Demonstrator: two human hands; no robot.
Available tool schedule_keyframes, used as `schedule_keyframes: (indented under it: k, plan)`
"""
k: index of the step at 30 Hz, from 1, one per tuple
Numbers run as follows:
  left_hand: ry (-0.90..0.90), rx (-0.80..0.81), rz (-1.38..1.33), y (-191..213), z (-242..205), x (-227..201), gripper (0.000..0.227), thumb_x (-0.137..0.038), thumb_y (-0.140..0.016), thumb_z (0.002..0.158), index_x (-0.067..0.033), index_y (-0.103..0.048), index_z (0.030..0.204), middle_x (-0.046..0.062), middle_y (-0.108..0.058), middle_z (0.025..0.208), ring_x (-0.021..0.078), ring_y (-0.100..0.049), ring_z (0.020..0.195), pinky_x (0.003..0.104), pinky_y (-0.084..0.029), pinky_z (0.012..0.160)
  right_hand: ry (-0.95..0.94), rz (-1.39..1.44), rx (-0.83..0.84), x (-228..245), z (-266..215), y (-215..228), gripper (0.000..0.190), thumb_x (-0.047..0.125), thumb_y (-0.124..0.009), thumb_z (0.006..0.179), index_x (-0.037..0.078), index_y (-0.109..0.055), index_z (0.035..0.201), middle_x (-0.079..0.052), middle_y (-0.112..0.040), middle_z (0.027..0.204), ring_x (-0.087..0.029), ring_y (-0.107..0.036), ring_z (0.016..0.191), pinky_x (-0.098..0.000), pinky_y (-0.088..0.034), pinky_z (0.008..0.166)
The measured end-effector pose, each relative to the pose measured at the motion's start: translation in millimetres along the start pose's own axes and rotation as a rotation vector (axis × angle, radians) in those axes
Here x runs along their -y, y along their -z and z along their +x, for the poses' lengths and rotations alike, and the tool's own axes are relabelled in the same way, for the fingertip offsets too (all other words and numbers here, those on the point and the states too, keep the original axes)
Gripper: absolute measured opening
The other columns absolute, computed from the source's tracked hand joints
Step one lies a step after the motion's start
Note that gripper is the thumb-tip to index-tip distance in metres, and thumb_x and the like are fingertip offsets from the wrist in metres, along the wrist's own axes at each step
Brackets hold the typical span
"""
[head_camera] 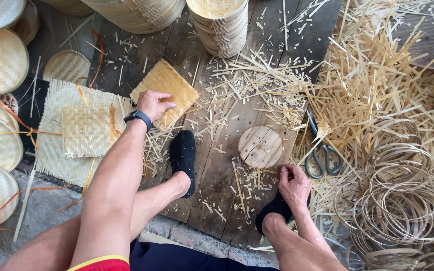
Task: The person constructs circular bamboo bases by inserting woven squares into thin bamboo rings and trimming the excess material with shears.
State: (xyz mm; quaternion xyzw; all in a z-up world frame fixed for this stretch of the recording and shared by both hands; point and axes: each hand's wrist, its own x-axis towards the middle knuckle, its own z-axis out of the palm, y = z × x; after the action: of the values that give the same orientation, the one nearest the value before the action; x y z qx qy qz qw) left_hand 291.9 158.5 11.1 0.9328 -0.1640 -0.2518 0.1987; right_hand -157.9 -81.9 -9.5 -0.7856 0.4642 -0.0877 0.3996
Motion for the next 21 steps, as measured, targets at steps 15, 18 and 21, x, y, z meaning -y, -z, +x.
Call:
schedule_keyframes:
  k: [15,18,21]
  plan:
    - [-1.249,-0.451,0.161,-55,-107,-163,0.028,0.001,-0.060,0.089,-0.0151,-0.063,0.067,0.002,-0.065,0.066,0.0153,-0.061,0.062,0.030,-0.053,0.055,-0.172,0.397,-0.003,-19,14,-3,0.025,0.025,-0.064,0.102,0.003,-0.074,0.108,-0.007,-0.072,0.082,-0.013,-0.067,0.071,-0.0276,-0.055,0.069]
    - [-1.338,-0.180,0.273,-129,-168,-175,0.008,-0.009,-0.068,0.095,-0.0055,-0.070,0.089,0.012,-0.071,0.088,0.0190,-0.067,0.077,0.032,-0.058,0.066,-0.360,0.923,0.157,-26,28,6,0.032,0.027,-0.062,0.103,-0.001,-0.072,0.114,-0.005,-0.072,0.087,-0.011,-0.066,0.072,-0.0254,-0.055,0.065]
    - [-1.317,-0.037,0.264,-157,-192,-160,0.019,-0.013,-0.072,0.087,-0.0032,-0.070,0.103,0.015,-0.074,0.114,0.0247,-0.068,0.109,0.037,-0.058,0.089,-0.444,0.891,0.257,-19,41,3,0.027,0.017,-0.071,0.094,-0.002,-0.068,0.113,-0.005,-0.072,0.089,-0.011,-0.067,0.073,-0.0249,-0.056,0.063]
